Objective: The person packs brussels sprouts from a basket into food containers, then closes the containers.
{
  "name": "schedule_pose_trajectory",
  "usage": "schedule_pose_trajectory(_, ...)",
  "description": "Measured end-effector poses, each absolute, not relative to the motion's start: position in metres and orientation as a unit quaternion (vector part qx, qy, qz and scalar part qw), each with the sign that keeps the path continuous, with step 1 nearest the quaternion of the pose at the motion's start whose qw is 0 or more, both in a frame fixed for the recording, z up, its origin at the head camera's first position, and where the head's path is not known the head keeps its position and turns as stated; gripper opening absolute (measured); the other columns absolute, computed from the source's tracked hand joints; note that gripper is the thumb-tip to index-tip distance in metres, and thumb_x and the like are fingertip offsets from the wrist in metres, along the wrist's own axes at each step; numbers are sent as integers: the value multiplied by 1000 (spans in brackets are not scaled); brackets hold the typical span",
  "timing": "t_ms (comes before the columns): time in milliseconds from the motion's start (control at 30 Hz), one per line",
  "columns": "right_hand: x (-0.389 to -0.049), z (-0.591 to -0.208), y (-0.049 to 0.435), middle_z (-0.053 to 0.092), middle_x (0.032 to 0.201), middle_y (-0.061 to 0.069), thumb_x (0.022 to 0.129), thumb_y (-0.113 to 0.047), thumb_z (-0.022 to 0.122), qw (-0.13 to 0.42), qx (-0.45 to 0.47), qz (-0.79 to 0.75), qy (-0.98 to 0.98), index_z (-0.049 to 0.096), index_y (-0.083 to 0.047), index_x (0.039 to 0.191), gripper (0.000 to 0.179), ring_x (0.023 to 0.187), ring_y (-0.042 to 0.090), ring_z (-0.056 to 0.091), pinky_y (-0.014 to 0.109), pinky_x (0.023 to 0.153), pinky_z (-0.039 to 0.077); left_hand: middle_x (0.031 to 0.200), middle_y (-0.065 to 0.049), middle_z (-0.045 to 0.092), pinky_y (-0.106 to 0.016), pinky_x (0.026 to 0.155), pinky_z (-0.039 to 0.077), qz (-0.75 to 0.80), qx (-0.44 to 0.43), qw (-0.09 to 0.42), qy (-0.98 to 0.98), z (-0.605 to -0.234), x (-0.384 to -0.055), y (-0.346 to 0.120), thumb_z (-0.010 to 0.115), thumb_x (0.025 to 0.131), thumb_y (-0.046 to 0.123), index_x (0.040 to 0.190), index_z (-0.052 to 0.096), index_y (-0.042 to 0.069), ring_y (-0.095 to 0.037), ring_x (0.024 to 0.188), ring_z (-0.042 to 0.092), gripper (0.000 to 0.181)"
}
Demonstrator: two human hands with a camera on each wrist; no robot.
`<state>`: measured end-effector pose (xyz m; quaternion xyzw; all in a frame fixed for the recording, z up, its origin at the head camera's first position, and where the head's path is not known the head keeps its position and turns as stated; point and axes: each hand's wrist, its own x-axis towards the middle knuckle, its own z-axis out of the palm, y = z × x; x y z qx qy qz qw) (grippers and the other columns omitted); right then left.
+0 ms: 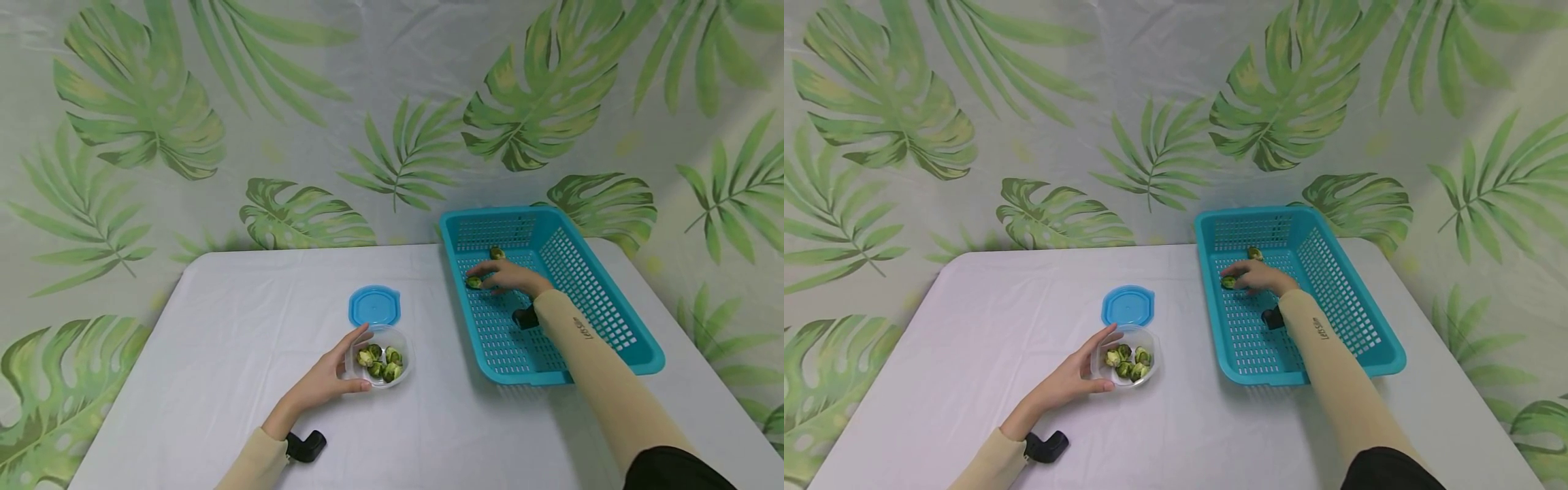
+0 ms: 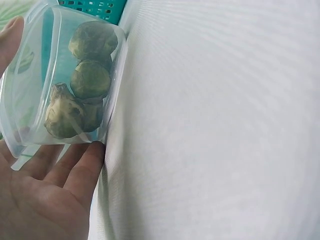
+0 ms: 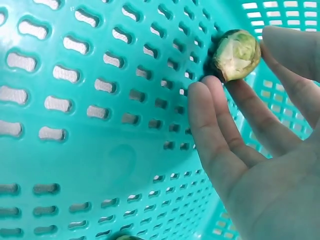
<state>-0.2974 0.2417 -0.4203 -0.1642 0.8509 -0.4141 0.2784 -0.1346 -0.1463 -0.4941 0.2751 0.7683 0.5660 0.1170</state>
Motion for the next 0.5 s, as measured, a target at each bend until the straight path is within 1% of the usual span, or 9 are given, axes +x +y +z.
schedule_pose_trajectory(200,-298,-422,240,36,143,29,95,2,48,276,-163,-415,851,43,7,139,45,130,45,34,51,96,43,152,-12,30,-55,103,32,571,271,117,766,-493,-134,-146,76,83,12,154,15,12,-32,138,28,94)
schedule_pose_trajectory(367,-298,-423,240,41,137,31,93,4,45,258,-147,-417,859,47,8,135,43,125,43,40,50,93,45,152,-12,30,-56,103,32,570,273,116,767,-493,-134,-146,76,83,12,154,15,12,-32,138,28,94)
schedule_pose_trajectory(500,-297,-422,239,40,135,32,92,4,45,252,-144,-414,863,48,8,134,42,123,43,40,50,92,45,152,-12,30,-54,103,33,569,272,117,767,-492,-134,-146,76,83,11,155,15,12,-31,138,29,94)
